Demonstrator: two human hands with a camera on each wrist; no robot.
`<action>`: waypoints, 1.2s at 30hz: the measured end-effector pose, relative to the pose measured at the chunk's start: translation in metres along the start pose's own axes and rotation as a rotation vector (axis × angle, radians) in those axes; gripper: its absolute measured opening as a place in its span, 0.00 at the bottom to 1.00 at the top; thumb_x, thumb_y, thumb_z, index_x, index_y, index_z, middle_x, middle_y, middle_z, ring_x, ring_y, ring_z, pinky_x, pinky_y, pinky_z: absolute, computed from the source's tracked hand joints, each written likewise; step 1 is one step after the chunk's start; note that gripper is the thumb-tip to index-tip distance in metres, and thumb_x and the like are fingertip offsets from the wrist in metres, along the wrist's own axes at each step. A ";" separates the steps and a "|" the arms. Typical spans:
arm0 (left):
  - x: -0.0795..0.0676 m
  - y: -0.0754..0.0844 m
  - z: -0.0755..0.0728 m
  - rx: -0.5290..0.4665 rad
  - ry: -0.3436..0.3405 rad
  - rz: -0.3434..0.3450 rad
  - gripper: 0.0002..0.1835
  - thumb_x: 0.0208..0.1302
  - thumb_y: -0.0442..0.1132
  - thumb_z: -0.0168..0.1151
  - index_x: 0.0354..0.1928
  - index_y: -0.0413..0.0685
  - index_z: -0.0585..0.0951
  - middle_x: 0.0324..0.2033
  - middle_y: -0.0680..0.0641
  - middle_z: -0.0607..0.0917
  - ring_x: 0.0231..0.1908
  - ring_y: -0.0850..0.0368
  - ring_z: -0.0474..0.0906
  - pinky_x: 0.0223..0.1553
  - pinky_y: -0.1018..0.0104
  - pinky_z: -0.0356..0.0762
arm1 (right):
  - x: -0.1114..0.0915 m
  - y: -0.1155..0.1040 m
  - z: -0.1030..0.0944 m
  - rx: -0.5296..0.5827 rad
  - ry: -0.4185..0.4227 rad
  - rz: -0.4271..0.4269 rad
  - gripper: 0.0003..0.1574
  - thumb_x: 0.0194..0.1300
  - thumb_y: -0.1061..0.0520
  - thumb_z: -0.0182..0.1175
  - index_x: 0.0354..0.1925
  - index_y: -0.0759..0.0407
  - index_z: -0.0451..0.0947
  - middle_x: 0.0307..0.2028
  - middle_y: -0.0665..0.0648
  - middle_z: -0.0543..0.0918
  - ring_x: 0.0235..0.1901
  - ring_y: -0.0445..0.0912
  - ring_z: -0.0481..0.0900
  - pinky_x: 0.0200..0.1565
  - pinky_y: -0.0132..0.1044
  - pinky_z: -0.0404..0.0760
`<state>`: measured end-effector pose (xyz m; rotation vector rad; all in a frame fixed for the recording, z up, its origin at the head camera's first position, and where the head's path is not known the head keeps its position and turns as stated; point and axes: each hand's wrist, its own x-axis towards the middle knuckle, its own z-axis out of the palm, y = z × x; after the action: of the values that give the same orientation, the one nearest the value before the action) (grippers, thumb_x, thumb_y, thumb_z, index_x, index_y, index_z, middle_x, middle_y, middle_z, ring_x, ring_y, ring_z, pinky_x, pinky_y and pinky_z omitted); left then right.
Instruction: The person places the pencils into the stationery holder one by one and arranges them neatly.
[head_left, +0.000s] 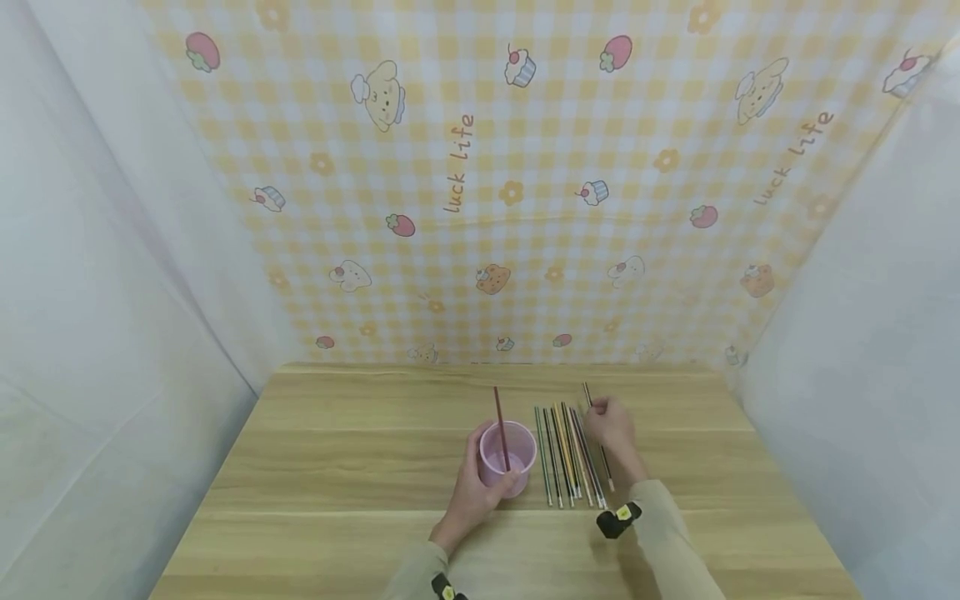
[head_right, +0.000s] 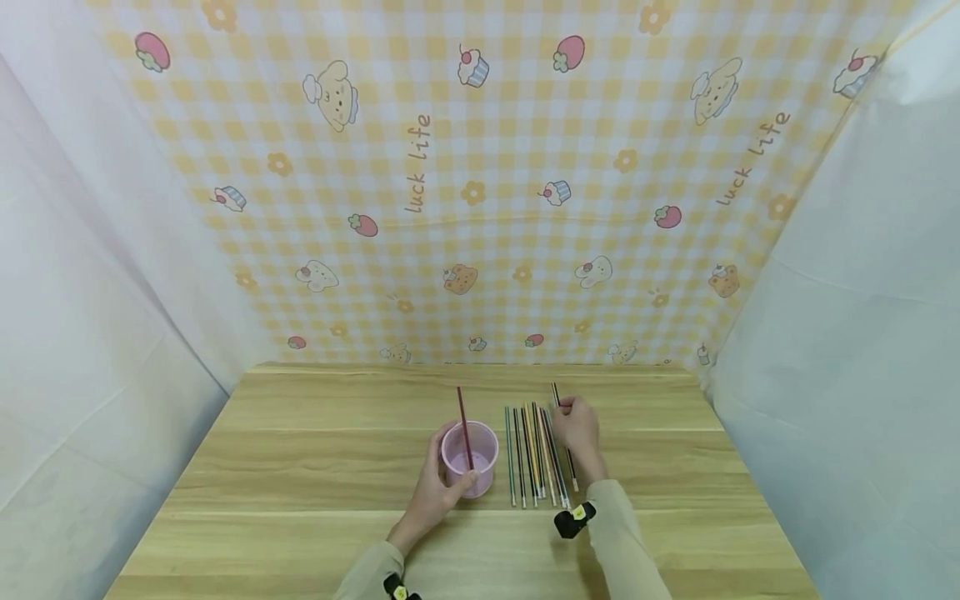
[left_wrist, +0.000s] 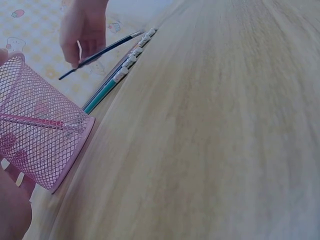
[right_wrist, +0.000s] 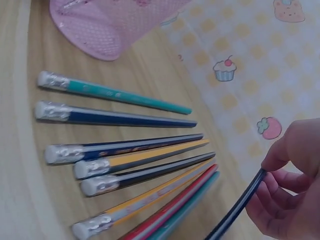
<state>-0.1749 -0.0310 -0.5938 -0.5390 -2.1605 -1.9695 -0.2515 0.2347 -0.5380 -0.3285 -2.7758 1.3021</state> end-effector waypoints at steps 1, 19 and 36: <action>0.000 0.000 0.000 0.000 0.000 -0.001 0.47 0.59 0.37 0.73 0.76 0.40 0.58 0.66 0.39 0.73 0.63 0.37 0.72 0.63 0.38 0.75 | 0.000 -0.002 -0.002 0.002 -0.002 -0.012 0.22 0.65 0.62 0.52 0.53 0.75 0.75 0.45 0.72 0.83 0.40 0.57 0.83 0.39 0.42 0.86; 0.001 -0.003 0.005 0.005 0.038 0.020 0.48 0.54 0.30 0.72 0.74 0.30 0.57 0.63 0.29 0.72 0.60 0.29 0.72 0.60 0.34 0.76 | -0.001 -0.050 -0.037 0.102 0.011 -0.155 0.25 0.73 0.56 0.50 0.61 0.71 0.70 0.54 0.71 0.79 0.52 0.62 0.81 0.48 0.48 0.86; -0.001 -0.003 0.001 -0.045 -0.006 -0.021 0.47 0.59 0.37 0.73 0.76 0.48 0.58 0.66 0.40 0.72 0.63 0.39 0.72 0.63 0.40 0.76 | -0.012 -0.119 -0.044 0.377 0.030 -0.273 0.21 0.74 0.59 0.55 0.59 0.69 0.70 0.53 0.66 0.76 0.45 0.55 0.82 0.44 0.40 0.90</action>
<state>-0.1752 -0.0300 -0.5970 -0.5319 -2.1388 -2.0352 -0.2531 0.1908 -0.4180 0.0503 -2.3706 1.6767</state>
